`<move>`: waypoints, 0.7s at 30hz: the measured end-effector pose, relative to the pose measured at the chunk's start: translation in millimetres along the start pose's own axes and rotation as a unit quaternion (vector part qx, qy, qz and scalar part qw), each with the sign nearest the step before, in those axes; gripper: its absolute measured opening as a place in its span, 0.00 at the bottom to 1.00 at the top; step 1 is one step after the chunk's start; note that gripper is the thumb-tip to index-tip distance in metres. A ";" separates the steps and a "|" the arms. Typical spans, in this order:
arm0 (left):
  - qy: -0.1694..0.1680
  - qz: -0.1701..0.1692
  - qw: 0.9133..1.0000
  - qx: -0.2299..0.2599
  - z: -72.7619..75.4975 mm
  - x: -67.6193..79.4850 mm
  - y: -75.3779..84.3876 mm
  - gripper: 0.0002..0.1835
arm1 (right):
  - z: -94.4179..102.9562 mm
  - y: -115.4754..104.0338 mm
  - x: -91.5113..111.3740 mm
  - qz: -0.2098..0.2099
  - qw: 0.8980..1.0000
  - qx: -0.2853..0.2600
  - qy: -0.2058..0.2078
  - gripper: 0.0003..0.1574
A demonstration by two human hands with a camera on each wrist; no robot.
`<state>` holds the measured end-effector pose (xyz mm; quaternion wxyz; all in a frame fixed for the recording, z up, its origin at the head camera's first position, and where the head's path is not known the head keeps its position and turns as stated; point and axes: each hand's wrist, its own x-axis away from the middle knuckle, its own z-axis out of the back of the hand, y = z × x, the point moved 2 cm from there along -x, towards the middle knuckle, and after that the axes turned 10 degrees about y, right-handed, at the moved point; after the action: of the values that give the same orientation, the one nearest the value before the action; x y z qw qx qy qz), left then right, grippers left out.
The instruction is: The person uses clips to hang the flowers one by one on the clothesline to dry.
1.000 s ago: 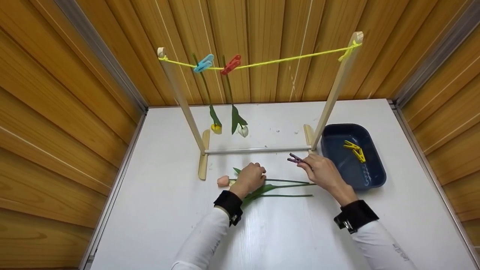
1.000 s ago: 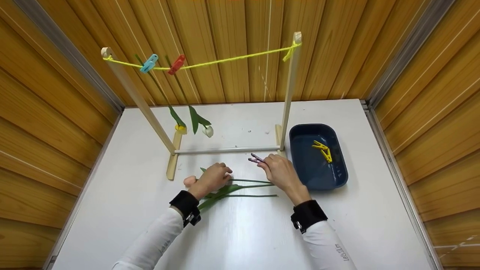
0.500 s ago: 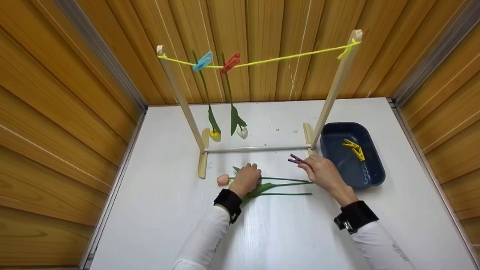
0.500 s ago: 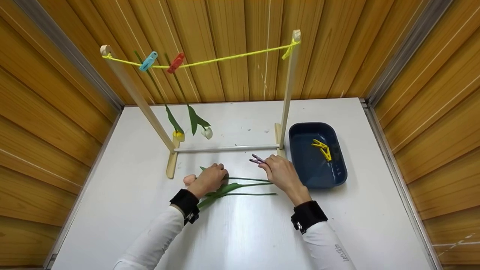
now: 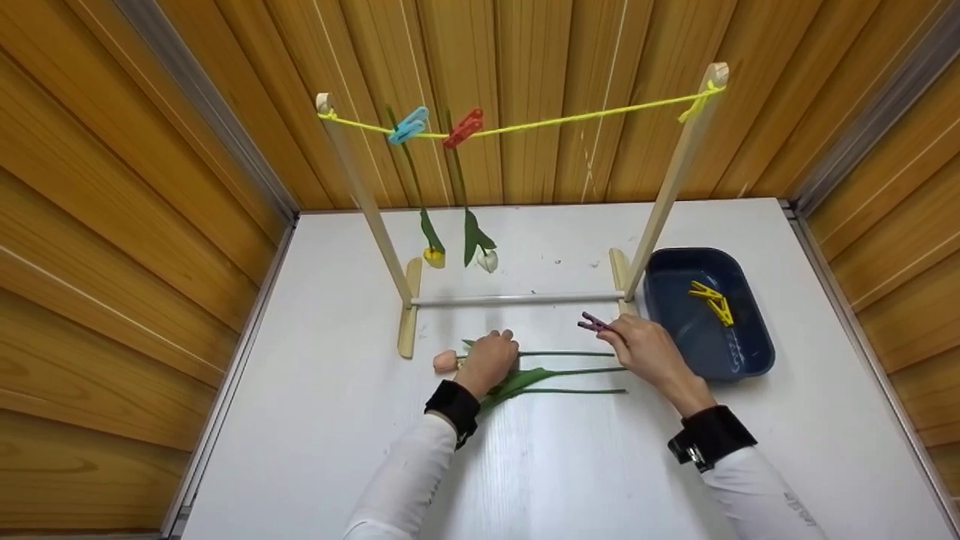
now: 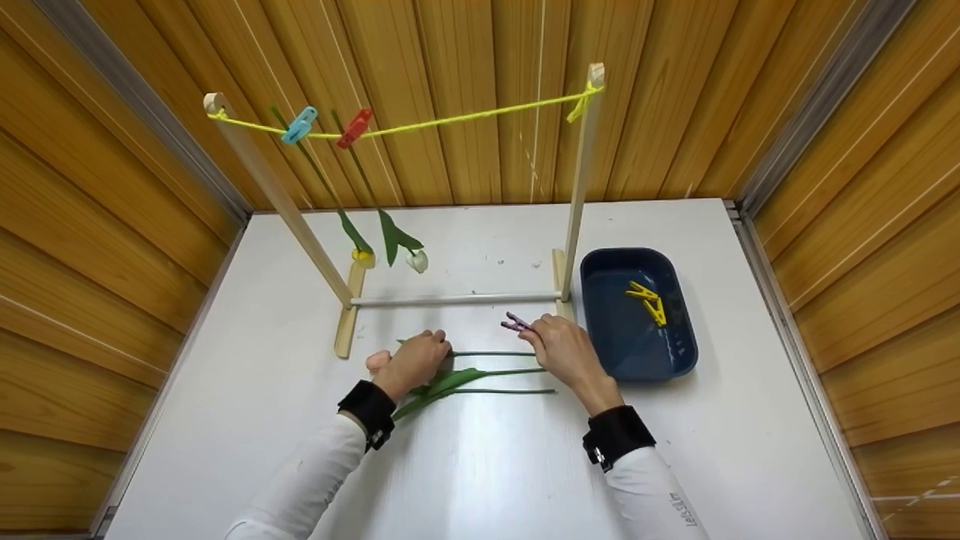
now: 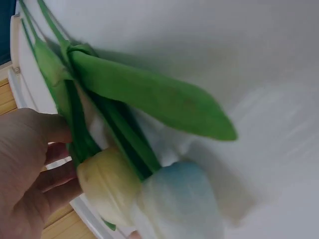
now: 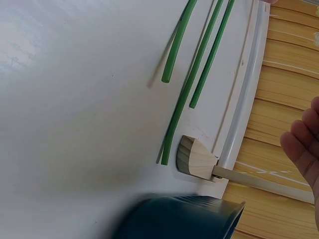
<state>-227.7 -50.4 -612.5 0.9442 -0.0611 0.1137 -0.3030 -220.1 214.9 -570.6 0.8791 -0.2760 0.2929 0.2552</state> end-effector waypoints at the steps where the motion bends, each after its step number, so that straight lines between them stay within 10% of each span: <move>1: 0.005 -0.004 1.000 -0.006 -1.3 0.2 0.3 0.04 | 0.0 0.3 0.3 0.000 1.000 0.000 0.001 0.11; 12: 0.078 0.048 0.996 0.008 -6.3 -0.3 -9.7 0.05 | 1.0 3.1 4.0 0.001 1.000 0.018 0.004 0.13; 17: 0.063 0.080 0.991 0.087 -1.0 -6.1 -13.1 0.04 | 4.1 2.6 1.5 0.004 1.000 0.021 0.018 0.10; 21: 0.072 0.126 0.970 0.193 7.2 -13.8 -16.8 0.06 | 7.2 0.6 -6.0 0.008 0.999 0.010 0.030 0.09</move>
<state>-246.2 -55.6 -600.0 0.9580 0.1593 0.1278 -0.2014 -222.0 218.1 -562.0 0.8705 -0.2721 0.3245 0.2508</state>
